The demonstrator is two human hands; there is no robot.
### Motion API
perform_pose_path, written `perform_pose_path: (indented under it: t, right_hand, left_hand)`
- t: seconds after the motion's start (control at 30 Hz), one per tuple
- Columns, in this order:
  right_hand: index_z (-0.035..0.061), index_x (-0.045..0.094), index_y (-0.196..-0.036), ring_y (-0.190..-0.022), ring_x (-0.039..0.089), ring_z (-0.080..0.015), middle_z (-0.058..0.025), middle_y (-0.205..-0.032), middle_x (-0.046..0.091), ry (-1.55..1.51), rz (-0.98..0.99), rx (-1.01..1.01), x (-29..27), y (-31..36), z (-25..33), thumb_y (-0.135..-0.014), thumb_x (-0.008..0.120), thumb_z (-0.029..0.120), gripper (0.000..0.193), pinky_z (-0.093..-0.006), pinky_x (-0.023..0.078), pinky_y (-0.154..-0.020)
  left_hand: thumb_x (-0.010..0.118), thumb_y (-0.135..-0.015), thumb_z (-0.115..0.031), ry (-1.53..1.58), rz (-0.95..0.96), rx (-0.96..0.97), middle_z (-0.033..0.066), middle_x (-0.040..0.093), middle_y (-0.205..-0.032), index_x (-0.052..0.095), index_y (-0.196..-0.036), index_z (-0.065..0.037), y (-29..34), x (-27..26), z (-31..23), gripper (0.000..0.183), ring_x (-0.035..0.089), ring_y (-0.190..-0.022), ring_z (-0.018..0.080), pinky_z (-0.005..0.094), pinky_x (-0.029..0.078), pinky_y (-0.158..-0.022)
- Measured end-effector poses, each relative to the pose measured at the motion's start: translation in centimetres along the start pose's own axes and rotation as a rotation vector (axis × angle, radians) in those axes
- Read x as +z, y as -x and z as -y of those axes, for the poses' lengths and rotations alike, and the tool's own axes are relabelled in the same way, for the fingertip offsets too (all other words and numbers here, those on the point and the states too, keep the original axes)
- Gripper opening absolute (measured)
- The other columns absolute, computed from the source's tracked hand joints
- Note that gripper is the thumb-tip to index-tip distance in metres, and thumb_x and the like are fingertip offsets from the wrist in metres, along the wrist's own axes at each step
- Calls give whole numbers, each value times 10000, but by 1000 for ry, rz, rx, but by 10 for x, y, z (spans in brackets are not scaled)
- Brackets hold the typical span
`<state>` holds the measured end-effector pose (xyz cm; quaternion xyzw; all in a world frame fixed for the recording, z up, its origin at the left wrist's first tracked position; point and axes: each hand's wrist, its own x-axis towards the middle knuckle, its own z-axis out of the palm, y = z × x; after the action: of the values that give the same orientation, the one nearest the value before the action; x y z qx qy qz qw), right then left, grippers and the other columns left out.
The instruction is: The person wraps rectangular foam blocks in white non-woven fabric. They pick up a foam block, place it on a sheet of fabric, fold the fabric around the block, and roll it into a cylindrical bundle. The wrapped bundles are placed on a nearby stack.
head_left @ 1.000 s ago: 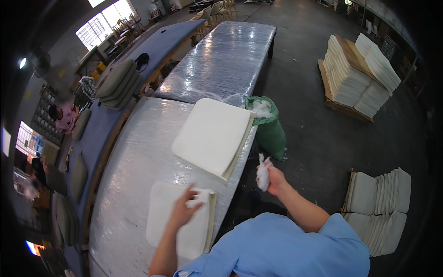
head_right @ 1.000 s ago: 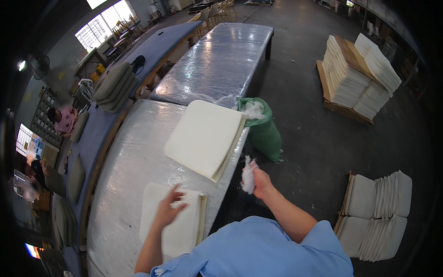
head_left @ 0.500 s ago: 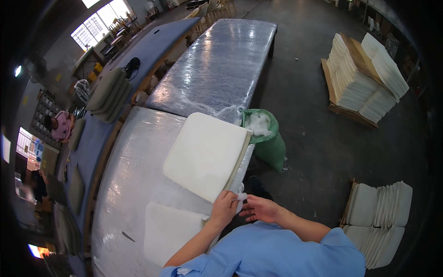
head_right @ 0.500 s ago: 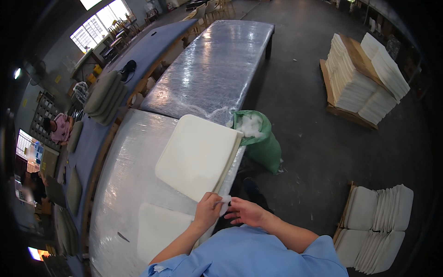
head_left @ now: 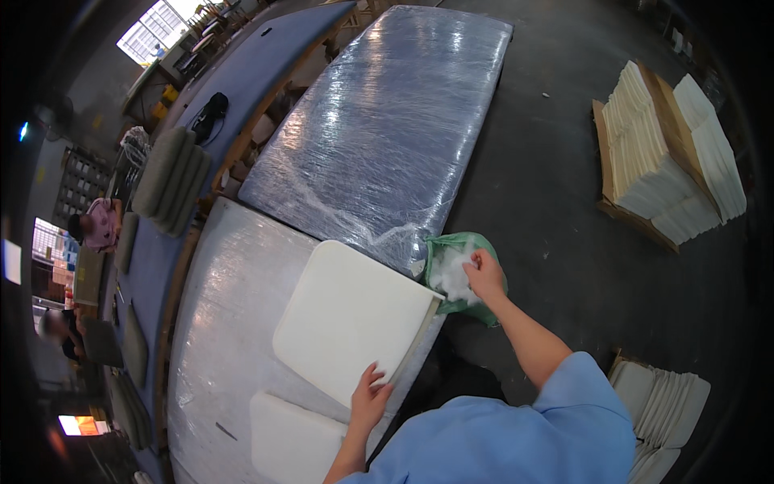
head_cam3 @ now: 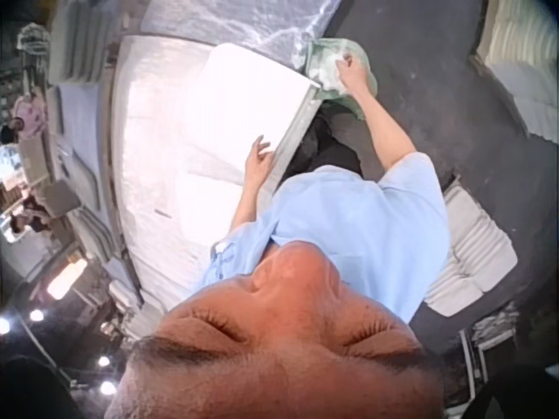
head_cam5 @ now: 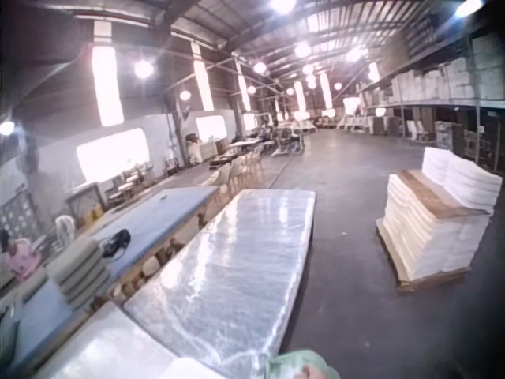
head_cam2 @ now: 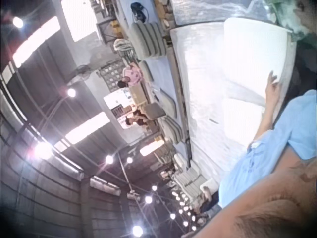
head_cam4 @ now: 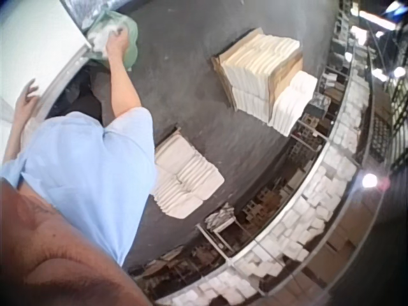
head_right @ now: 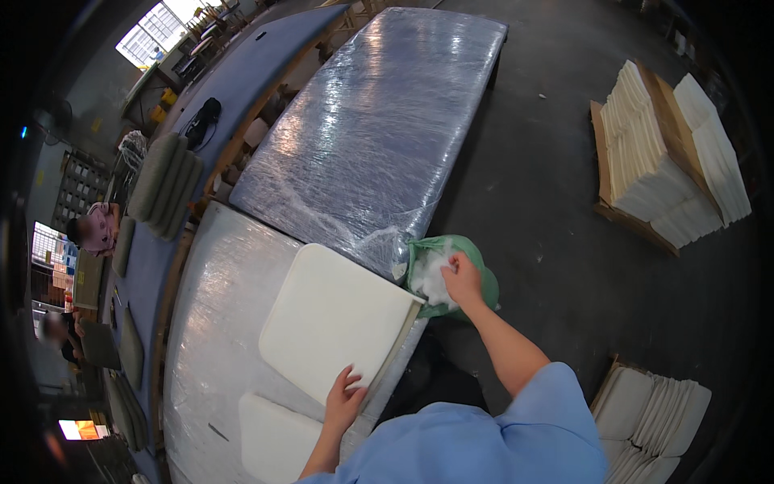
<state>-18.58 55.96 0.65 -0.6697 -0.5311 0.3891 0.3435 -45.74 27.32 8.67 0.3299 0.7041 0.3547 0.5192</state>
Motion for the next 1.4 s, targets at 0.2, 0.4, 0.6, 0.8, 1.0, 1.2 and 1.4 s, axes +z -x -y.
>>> perform_pose_path:
  t: [0.2,0.4,0.6,0.8,1.0,1.2,1.4]
  right_hand:
    - [3,707,-1009,-896,698,-429,-219,-935,725,605,415,-144,126,-83,-43,-829,658,137,230,-492,560,-840]
    - [29,766,-949,-945,714,-379,-210,-1057,744,977,1080,-315,162,-134,-118,-868,588,190,253,-477,555,-880]
    - [14,680,-1220,-1162,635,-384,-212,-1259,684,961,1325,-281,192,-121,-135,-894,575,126,360,-448,504,-996]
    - [-10,671,-1201,-982,664,-301,-186,-1064,714,740,1180,-231,130,-94,-56,-900,546,62,334,-418,523,-866]
    - [89,702,-1300,-1221,615,-407,-249,-1311,660,1311,1133,-654,107,-75,55,-934,621,394,483,-464,476,-1049]
    - [51,660,-1335,-1150,646,-428,-265,-1266,677,1016,817,-775,148,23,106,-940,610,489,592,-500,513,-984]
    - [56,702,-1113,-1147,603,-325,-141,-1152,676,415,1085,-1079,209,191,40,-815,789,174,332,-441,471,-1018]
  left_hand:
    - [739,-899,-94,-15,-467,-494,162,681,-1151,371,-1545,-45,70,-59,42,745,694,-852,188,299,567,-692]
    - [728,-915,-160,247,-787,-876,130,694,-949,443,-1490,-15,172,-49,69,658,691,-728,195,316,553,-601]
    - [739,-917,-390,248,-707,-1183,168,736,-1092,460,-1515,-42,266,43,36,747,702,-842,206,347,566,-778]
    - [708,-937,-388,582,-706,-1173,197,635,-1373,506,-1494,-50,283,121,94,682,677,-1115,284,381,532,-968]
    - [668,-948,-449,526,-767,-984,188,593,-1444,562,-1447,-49,318,155,138,648,576,-1321,334,398,453,-1103]
    - [675,-949,-441,730,-931,-912,171,684,-1300,590,-1420,-63,366,192,190,610,714,-1007,271,381,554,-937]
    - [729,-932,-350,1099,-1170,-834,112,713,-1193,579,-1438,-83,446,236,238,591,701,-888,205,342,580,-750]
